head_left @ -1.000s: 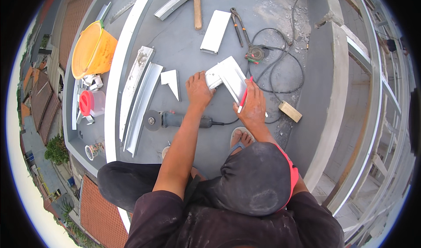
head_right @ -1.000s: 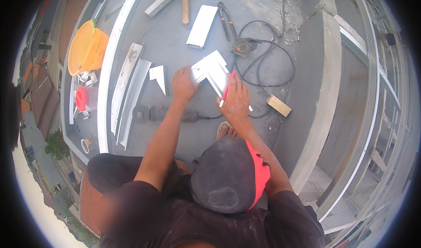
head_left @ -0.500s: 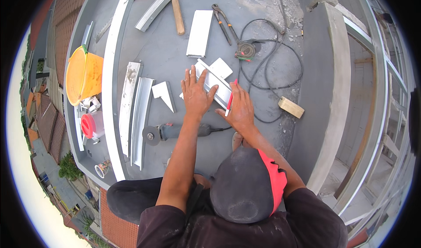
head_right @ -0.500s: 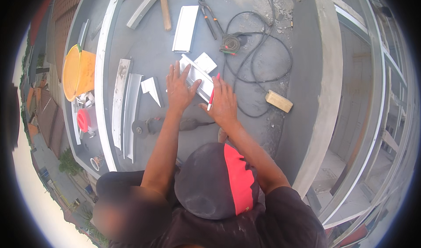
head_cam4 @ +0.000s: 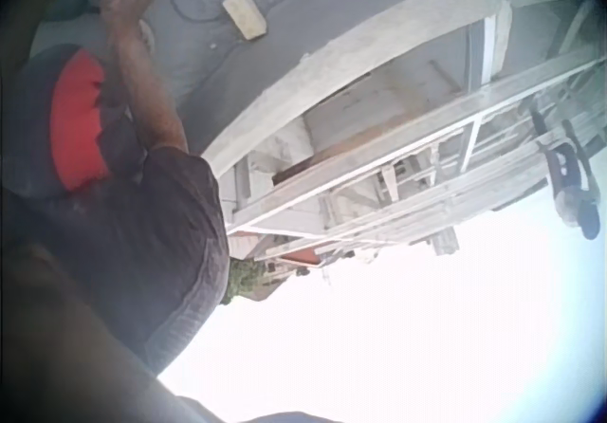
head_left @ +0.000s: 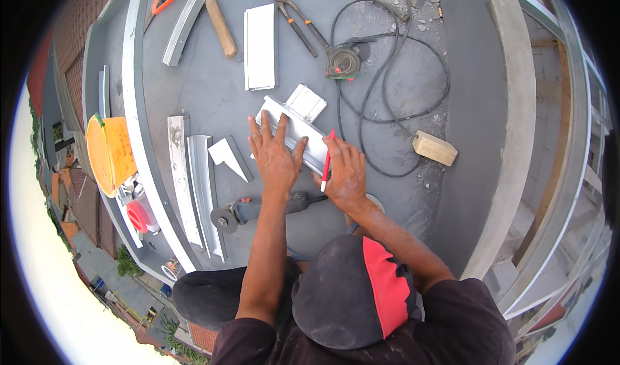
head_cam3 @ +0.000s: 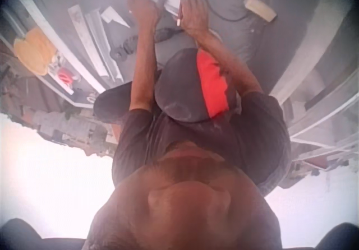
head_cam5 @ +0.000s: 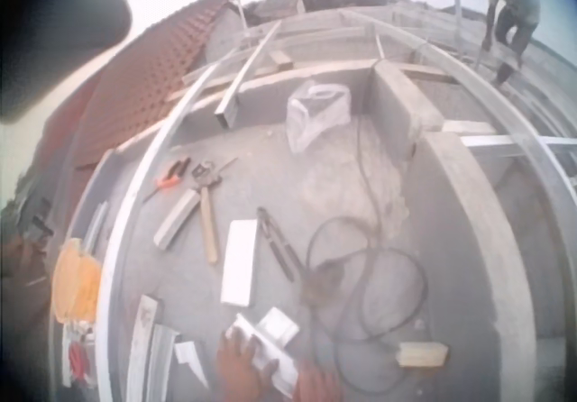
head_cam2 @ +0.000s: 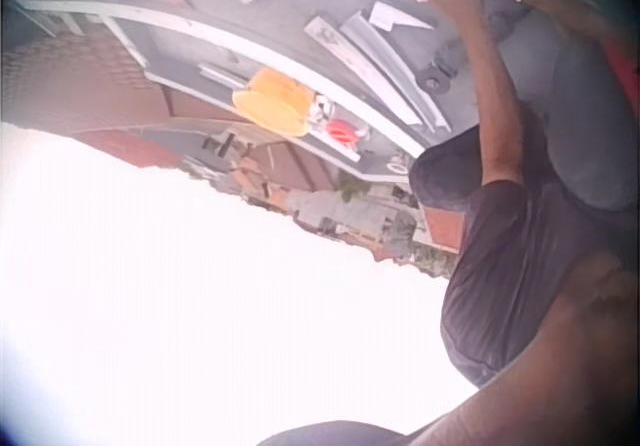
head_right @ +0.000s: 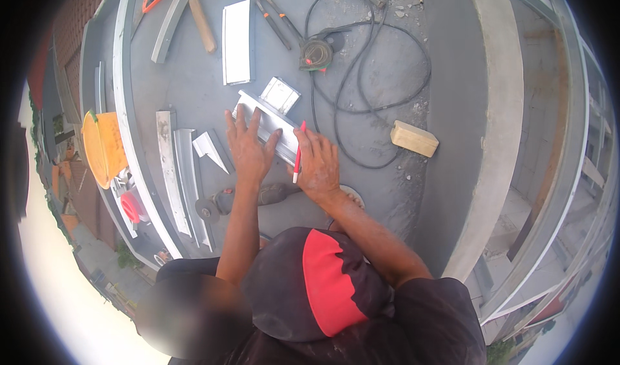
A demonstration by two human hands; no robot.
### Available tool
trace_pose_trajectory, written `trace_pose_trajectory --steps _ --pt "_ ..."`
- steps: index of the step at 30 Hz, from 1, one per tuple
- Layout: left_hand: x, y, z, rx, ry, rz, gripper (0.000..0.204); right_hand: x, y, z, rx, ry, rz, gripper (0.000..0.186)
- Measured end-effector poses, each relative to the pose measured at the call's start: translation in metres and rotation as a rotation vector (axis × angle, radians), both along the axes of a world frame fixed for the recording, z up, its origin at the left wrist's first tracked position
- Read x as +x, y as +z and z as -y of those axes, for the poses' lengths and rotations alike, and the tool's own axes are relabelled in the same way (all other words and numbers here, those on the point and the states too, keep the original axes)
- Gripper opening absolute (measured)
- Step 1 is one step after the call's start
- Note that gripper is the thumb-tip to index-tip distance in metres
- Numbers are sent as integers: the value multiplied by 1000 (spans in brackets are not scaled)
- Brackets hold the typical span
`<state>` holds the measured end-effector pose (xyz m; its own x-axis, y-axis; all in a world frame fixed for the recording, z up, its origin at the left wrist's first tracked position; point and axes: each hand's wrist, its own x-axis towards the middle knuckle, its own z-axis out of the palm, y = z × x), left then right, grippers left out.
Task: The person measures and marks metal profiles with a tape measure and marker, then uses an angle grinder to cut the pieces. The person also uses pliers to bend or adjust a metal piece.
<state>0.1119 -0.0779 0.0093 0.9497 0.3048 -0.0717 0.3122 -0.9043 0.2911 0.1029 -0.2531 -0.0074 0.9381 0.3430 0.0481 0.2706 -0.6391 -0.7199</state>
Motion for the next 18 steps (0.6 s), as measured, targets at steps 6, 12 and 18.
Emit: trace_pose_trajectory --steps 6,12,18 --pt "6 5 2 -14 4 0 69 2 1 1 36 -7 -14 92" --pt "9 6 1 -45 3 -25 67 2 -1 0 42 -20 -3 90" --pt "7 4 0 -62 19 -44 67 0 -1 -1 45 -31 6 90"
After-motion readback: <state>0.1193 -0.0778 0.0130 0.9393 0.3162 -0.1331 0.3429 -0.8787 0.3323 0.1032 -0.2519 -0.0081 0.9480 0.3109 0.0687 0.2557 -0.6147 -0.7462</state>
